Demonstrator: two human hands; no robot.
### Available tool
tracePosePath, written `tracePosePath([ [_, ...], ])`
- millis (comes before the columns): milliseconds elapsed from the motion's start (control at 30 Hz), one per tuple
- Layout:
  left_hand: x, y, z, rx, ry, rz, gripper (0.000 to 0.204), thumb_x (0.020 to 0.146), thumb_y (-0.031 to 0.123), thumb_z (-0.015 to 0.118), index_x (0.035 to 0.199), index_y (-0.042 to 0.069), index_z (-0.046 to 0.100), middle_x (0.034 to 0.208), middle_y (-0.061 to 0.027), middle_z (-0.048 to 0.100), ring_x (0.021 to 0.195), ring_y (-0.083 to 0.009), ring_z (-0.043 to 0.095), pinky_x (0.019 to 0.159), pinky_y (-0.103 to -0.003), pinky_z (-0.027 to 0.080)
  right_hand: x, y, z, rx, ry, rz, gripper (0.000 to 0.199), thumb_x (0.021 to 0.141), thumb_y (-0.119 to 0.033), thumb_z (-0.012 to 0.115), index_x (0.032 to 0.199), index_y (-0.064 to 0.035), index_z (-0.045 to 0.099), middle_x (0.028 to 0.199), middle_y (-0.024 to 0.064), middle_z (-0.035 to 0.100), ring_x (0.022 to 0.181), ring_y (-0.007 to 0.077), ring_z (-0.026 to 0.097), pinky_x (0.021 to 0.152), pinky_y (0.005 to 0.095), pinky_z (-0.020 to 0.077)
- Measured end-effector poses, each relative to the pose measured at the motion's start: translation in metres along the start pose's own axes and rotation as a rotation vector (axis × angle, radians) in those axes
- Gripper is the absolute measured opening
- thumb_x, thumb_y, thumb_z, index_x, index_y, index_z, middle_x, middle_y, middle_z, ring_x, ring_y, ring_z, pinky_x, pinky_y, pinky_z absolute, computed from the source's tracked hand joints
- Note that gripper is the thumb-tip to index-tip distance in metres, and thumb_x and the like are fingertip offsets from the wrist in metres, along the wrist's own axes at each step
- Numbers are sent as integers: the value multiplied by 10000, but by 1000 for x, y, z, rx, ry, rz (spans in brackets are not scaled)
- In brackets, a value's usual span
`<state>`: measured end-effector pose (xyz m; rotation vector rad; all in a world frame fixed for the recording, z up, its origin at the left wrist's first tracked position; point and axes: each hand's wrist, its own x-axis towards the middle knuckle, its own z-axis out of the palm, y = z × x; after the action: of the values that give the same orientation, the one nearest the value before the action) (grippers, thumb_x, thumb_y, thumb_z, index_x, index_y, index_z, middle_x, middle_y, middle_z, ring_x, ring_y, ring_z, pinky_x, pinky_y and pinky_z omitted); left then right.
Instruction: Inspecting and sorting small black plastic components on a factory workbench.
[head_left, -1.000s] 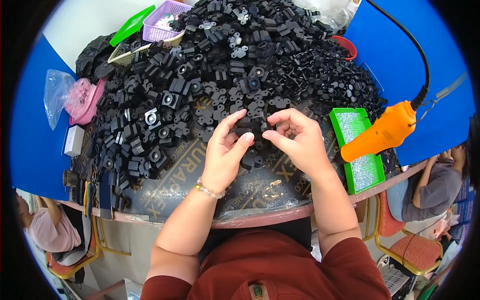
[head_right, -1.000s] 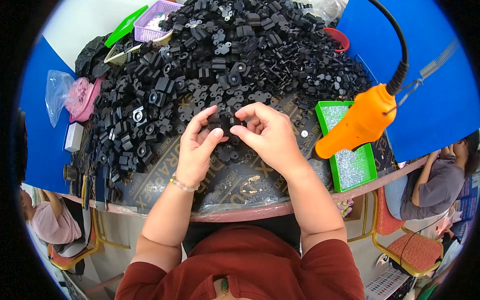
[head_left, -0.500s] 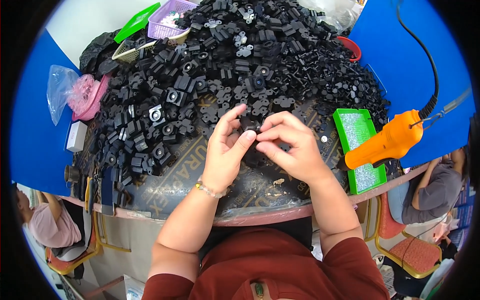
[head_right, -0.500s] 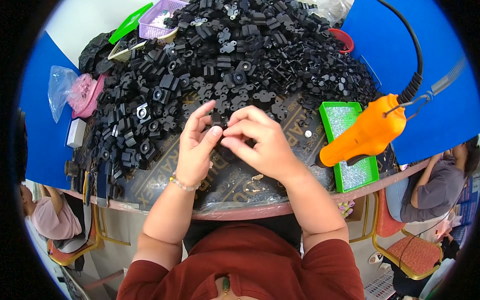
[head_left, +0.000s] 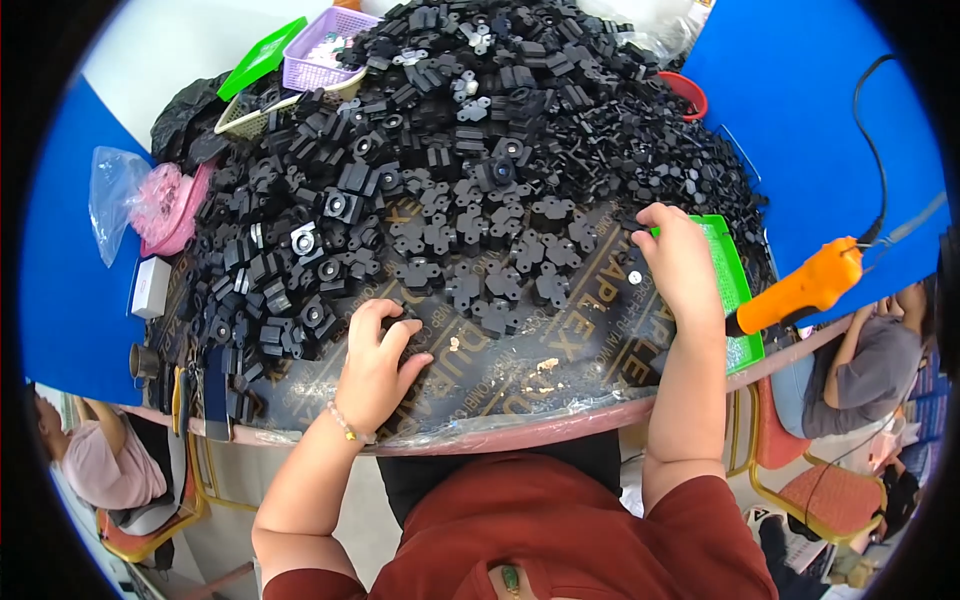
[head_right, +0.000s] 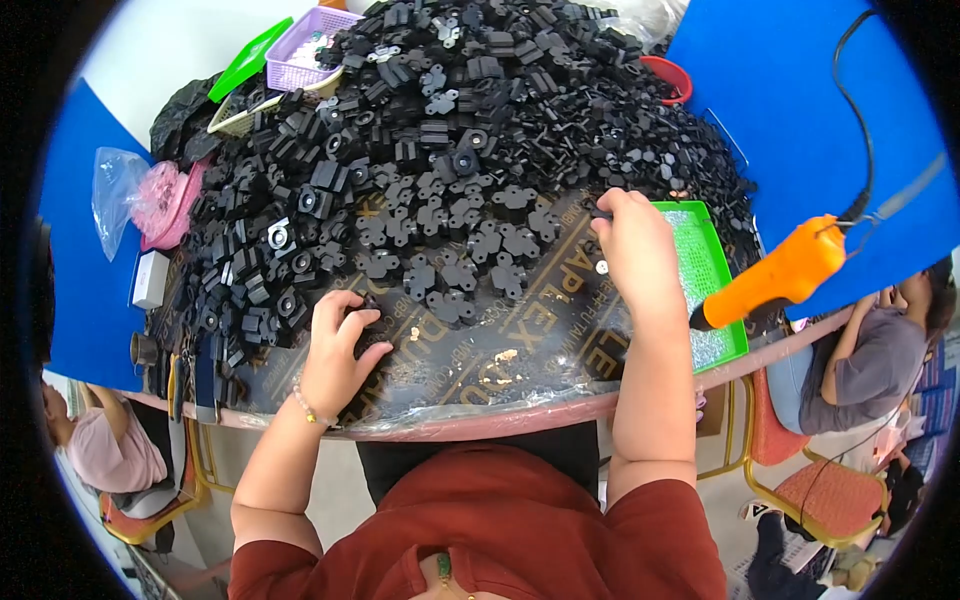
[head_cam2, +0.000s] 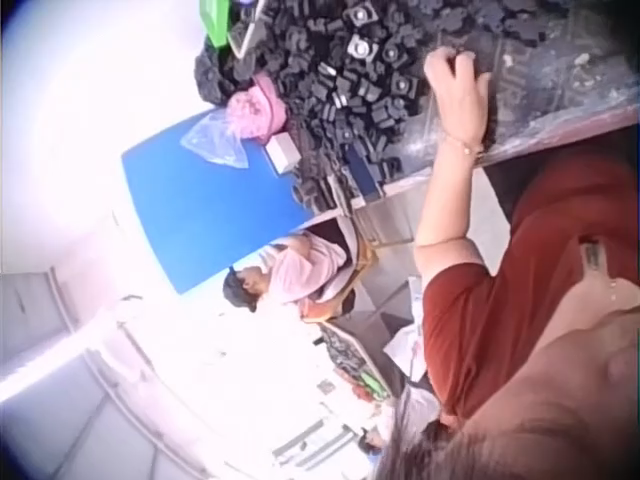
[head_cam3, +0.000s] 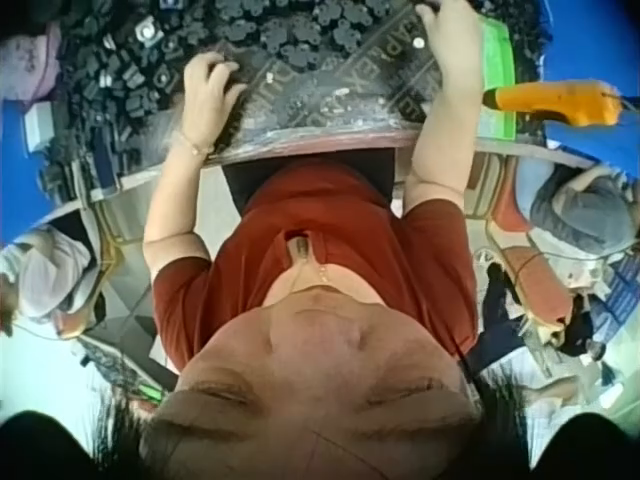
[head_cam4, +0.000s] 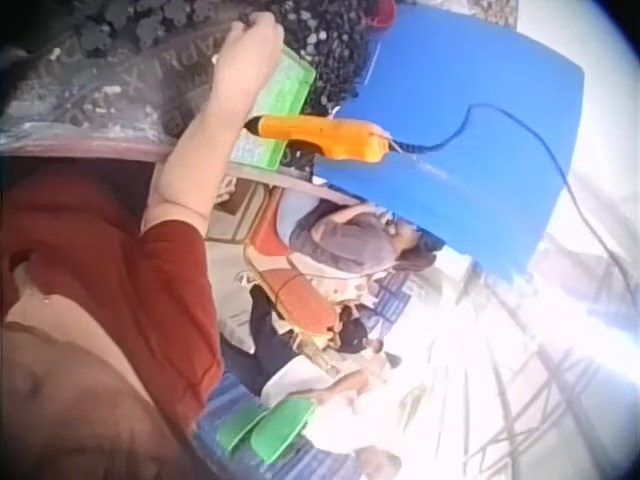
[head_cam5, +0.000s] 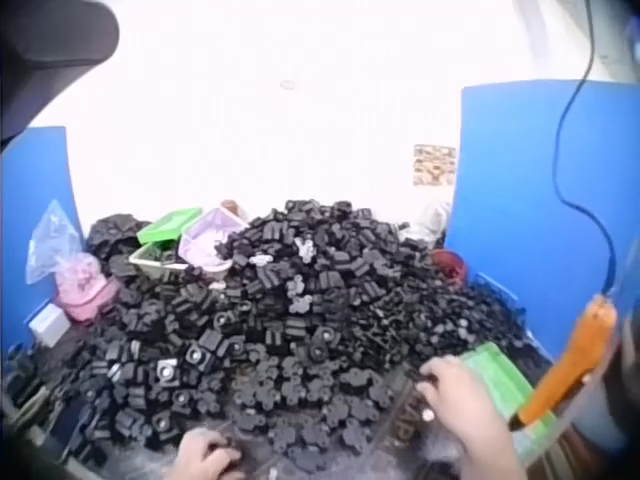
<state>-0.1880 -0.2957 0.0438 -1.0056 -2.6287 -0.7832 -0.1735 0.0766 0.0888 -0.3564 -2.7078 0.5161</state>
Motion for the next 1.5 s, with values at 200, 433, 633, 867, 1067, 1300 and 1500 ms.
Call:
tracePosePath([
  [200, 41, -28, -18, 197, 194, 111, 250, 774, -59, 596, 1001, 35, 648, 1123, -159, 602, 1042, -346, 588, 891, -415, 484, -7, 30, 15, -98, -209, 107, 224, 799, -129, 741, 966, -5, 658, 981, 214, 666, 943, 382, 655, 819, 455, 526],
  [433, 71, -76, -37, 359, -183, 15, 496, 662, 65, 805, 1135, 126, 670, 1131, -63, 594, 1160, -269, 530, 1003, -402, 396, -5, 26, 42, -113, -168, 30, 281, 747, -154, 783, 955, 3, 678, 992, 200, 671, 937, 375, 661, 826, 442, 539],
  [633, 71, -64, -52, 8, 52, -203, 447, 661, 74, 839, 1049, 65, 617, 1101, -85, 632, 1018, -262, 621, 898, -388, 487, -9, 11, 35, -120, -27, 23, 157, 800, -64, 671, 943, 1, 672, 937, 207, 668, 839, 351, 673, 782, 437, 548],
  [867, 72, 43, -23, -1619, 50, -384, 671, 833, 148, 770, 1419, 89, 448, 1102, -55, 610, 945, -154, 609, 687, -260, 526, -31, -51, 4, 1059, -142, -24, 147, 868, 28, 640, 1002, 2, 696, 988, 17, 634, 866, 84, 607, 774, 236, 495],
  [1067, 69, 66, 14, -1825, 33, -562, 313, 917, 143, 689, 1188, 132, 533, 1096, -43, 642, 934, -130, 627, 700, -276, 498, -54, -70, 9, 1507, -230, -35, 187, 867, 58, 666, 1053, 47, 674, 1262, 120, 533, 1033, 185, 623, 877, 330, 559],
  [1300, 60, 57, 38, -1904, -86, -540, 400, 958, 285, 667, 1289, 125, 507, 1008, -39, 623, 968, -189, 628, 794, -345, 531, -70, -61, 30, 1652, -277, 96, 176, 865, 12, 703, 1037, 47, 683, 1191, 104, 545, 977, 167, 617, 818, 305, 557],
  [1500, 58, 54, 38, -2155, -22, -441, 435, 1018, 281, 428, 1417, 109, 396, 1297, -141, 555, 1217, -302, 551, 962, -425, 481, -76, -65, 34, 1637, -415, 247, 176, 895, -43, 706, 1061, 8, 678, 956, 52, 650, 810, 113, 623, 673, 244, 505],
])
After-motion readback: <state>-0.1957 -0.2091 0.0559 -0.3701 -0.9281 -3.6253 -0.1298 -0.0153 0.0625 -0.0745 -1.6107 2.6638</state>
